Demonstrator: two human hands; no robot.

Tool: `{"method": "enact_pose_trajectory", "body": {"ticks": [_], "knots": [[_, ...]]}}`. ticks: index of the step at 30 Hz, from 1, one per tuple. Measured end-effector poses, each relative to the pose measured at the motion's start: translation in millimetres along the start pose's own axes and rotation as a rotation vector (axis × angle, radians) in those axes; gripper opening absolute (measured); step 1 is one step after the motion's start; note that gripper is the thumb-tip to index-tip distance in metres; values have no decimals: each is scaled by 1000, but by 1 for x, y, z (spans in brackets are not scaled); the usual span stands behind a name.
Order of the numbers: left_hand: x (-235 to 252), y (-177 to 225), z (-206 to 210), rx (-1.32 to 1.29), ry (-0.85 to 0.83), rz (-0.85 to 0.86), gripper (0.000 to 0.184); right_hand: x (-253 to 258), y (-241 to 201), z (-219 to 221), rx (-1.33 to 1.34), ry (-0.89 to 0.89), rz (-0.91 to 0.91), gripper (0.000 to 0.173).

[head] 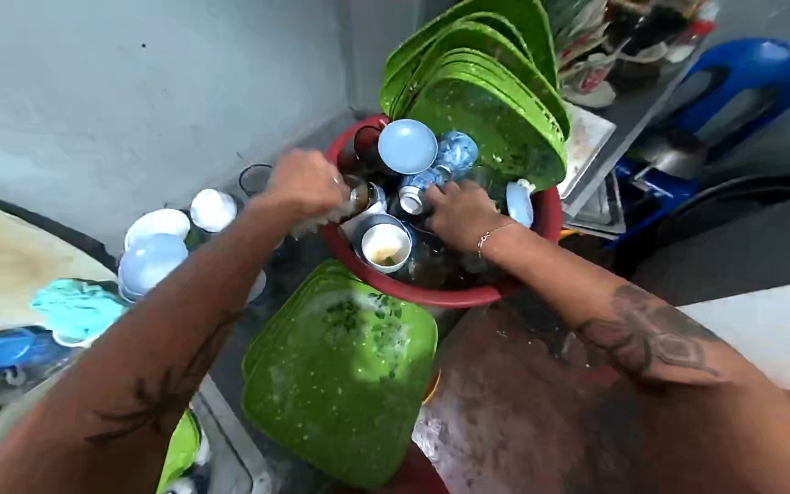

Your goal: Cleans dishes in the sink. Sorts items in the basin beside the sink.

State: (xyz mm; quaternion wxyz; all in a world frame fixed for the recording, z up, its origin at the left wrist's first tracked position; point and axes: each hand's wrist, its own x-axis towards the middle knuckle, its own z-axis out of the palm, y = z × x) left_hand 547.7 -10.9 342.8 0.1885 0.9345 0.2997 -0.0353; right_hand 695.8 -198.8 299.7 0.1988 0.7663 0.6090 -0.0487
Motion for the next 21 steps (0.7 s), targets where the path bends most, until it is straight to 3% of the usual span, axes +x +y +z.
{"method": "enact_pose_trajectory", "body": {"ticks": [2,4,6,10,12,16,21], "knots": [[3,12,15,226,-116,164,25,-2,6,4,14,55,-52,26],[9,24,31,429,-186,274,51,-5,11,8,35,102,-77,28],[18,37,45,538,-203,278,50,-9,10,7,35,75,-49,29],[36,56,60,655,-220,148,19,-12,7,15,-15,153,-30,24],[39,67,63,753,-262,114,19,-12,11,27,5,287,-41,16],[36,72,74,857,-303,192,20,-13,12,13,36,126,-40,22],[29,61,70,800,-276,240,16,-20,21,24,168,189,-73,16]]}}
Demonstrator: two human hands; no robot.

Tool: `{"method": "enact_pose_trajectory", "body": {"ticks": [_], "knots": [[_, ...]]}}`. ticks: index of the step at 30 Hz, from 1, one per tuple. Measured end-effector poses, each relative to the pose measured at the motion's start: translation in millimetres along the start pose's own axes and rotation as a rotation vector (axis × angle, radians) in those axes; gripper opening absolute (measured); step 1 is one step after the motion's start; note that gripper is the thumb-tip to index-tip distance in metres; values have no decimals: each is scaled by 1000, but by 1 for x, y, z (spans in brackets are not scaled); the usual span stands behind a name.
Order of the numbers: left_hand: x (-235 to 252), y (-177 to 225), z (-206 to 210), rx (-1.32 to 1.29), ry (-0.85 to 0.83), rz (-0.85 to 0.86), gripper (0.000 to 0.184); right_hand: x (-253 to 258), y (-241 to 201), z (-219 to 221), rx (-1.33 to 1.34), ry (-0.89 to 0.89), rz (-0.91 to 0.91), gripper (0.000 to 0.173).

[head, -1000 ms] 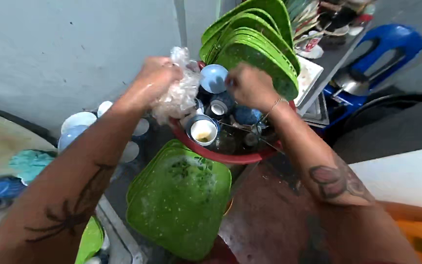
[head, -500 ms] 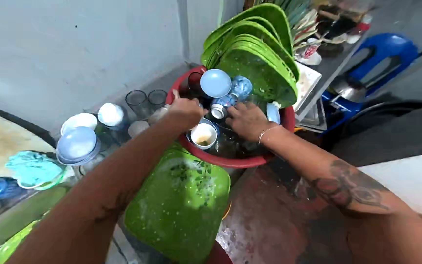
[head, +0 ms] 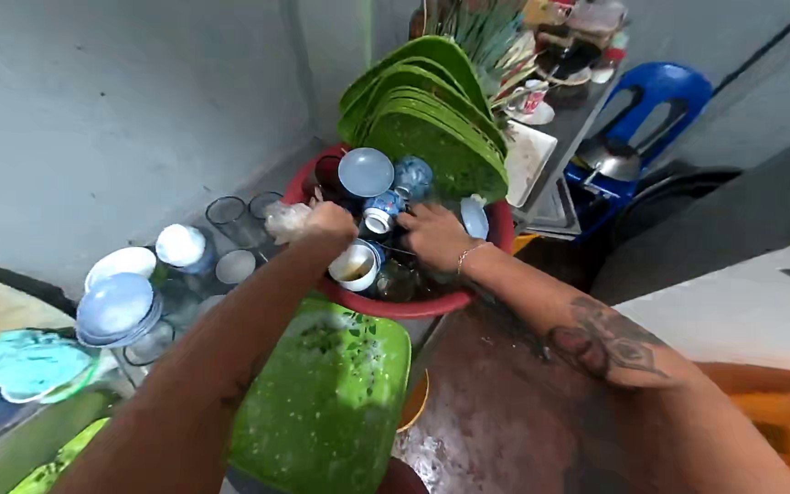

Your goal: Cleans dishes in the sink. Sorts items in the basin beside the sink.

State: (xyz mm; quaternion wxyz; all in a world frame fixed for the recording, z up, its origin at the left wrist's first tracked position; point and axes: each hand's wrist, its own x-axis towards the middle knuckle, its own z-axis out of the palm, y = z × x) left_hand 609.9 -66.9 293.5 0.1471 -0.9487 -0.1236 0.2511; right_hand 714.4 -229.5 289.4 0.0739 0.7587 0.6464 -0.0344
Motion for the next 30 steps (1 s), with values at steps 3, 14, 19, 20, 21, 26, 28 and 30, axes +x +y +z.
{"method": "enact_pose_trajectory", "body": {"ticks": [3,14,19,20,21,26,28,30], "knots": [[3,-1,2,20,22,-23,19,-5,16,-3,243,101,39,16],[18,-33,19,-256,3,21,13,-58,32,-26,1384,718,480,10],[6,-38,10,-380,35,-30,24,-43,27,-17,1616,801,649,6],[0,-41,6,-434,66,-30,27,-40,23,-17,1625,769,651,5],[-6,-47,3,-500,116,-21,28,-38,19,-18,1636,715,635,6],[-49,-59,-29,-860,331,20,26,-18,-11,-29,1690,638,555,6],[-69,-48,-41,-1026,363,-5,24,-7,-22,-30,1692,624,500,18],[-79,-37,-46,-1132,390,1,23,2,-35,-32,1697,580,444,31]]}}
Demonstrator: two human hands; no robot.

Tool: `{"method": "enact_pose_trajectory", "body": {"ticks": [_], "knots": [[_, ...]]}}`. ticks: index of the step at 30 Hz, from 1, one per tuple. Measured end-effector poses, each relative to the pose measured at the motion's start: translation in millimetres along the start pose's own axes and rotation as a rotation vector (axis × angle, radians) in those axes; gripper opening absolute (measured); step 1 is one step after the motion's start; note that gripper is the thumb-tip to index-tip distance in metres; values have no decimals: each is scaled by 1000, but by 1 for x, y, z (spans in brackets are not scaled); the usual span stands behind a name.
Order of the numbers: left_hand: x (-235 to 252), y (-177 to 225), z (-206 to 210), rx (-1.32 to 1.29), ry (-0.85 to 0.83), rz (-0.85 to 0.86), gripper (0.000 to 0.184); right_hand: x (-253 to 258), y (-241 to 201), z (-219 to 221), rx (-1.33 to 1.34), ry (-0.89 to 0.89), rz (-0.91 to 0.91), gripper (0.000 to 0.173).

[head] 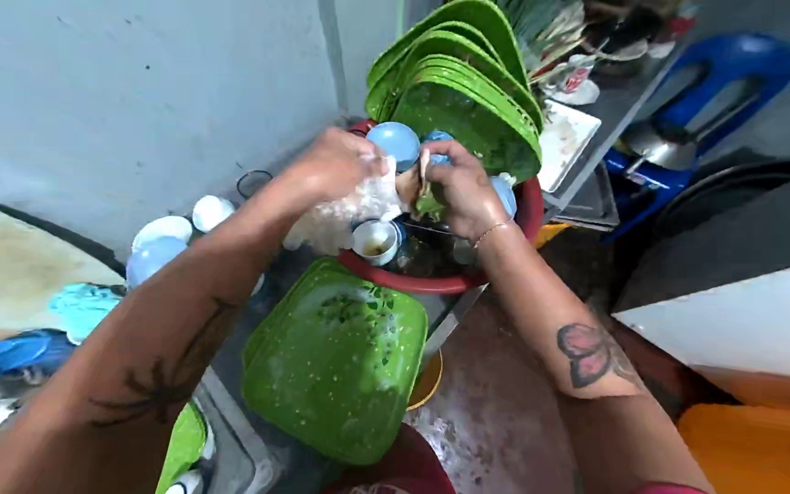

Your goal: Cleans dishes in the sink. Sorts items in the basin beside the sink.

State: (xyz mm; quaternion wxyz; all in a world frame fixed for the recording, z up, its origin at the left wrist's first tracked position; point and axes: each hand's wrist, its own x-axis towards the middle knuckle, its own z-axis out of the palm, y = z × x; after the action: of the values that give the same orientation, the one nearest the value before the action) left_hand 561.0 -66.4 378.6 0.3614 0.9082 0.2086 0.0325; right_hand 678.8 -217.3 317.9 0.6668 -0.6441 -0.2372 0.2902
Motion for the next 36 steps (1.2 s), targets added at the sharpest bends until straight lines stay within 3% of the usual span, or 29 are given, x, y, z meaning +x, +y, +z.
{"method": "enact_pose_trajectory", "body": {"ticks": [6,9,12,16,21,24,27,29,32,36], "knots": [[-12,8,16,-353,-25,-13,21,-19,-7,8,54,-250,-55,26],[-22,9,22,-549,-149,-19,22,-33,-5,0,8,-257,-8,22],[-30,8,20,-600,-138,-25,31,-47,-1,-12,92,-244,15,10],[-55,-9,10,-798,-114,-75,40,-70,9,-37,245,-179,30,20],[-94,-31,7,-577,57,-215,10,-81,17,-50,352,-103,48,16],[-113,-46,10,-482,75,-246,10,-81,18,-41,362,-107,28,12],[-131,-53,21,-660,158,-306,14,-83,17,-14,389,-153,1,17],[-146,-67,25,-743,175,-279,19,-86,21,8,380,-185,-47,16],[-178,-87,20,-648,288,-327,16,-105,24,18,223,-247,-73,22],[-253,-177,-26,-801,266,-242,30,-156,48,-34,11,-247,-42,17]]}}
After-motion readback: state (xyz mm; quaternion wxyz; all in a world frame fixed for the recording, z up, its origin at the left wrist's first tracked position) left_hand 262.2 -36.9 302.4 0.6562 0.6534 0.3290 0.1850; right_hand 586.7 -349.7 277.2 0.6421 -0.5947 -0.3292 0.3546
